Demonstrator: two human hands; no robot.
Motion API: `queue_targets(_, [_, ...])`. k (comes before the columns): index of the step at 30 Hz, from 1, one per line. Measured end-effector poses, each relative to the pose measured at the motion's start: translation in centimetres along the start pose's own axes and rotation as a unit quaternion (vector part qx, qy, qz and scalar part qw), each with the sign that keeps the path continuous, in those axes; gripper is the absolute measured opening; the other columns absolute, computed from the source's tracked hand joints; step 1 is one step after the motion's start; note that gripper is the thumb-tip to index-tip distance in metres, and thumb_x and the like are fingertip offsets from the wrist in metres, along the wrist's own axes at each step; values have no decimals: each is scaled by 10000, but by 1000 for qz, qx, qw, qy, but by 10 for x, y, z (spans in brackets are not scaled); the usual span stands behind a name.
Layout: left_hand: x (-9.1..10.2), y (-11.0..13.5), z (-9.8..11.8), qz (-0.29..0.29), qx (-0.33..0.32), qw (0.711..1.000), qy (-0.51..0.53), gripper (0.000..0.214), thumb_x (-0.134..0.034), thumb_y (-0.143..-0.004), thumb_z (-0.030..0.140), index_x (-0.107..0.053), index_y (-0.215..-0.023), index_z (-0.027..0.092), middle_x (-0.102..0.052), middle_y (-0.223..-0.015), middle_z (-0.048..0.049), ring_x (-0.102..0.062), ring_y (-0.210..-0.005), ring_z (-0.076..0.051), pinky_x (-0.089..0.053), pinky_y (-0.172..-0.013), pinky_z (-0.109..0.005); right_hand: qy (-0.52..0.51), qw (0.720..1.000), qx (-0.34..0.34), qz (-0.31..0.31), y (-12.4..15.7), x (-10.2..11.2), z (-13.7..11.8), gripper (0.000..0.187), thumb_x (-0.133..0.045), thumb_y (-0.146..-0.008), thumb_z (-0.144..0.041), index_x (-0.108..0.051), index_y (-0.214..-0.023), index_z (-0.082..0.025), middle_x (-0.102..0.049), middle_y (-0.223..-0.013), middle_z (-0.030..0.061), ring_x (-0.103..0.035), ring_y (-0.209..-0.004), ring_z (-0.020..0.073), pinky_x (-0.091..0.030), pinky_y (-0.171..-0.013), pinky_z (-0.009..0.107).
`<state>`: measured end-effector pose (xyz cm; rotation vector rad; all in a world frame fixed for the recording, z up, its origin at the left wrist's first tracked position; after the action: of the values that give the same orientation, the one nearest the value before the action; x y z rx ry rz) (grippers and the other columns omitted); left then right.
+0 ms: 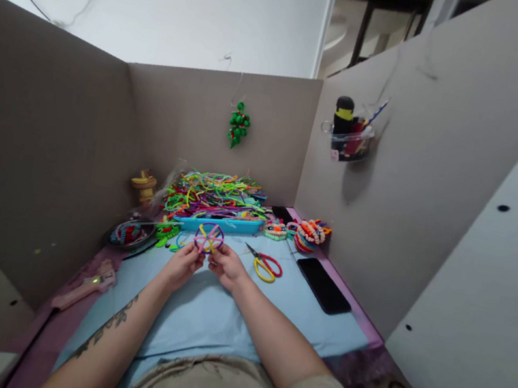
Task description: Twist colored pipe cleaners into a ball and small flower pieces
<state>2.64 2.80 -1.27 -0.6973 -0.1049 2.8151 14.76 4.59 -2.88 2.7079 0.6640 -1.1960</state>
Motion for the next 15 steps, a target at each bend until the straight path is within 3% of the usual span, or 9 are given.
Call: queue_targets(15, [-5,5,4,-34,18,998,41,173,-661,-700,222,-589,-845,158,-577,-738,-12,-520,-608,-77,-414,-634,-205,-55,993,-45,-95,5,0,1,157,-677,-678,-169,-596,-813,-164,-628,-690,5,-595,-666,114,-461,-675,265])
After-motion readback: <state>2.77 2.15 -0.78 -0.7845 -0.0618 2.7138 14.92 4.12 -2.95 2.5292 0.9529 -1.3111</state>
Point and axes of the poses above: each hand's wrist, its own y-axis away from the middle knuckle, its own x-axis out of the back of the hand, z = x × y, the point moved 3 cm from there along -y, towards the middle knuckle
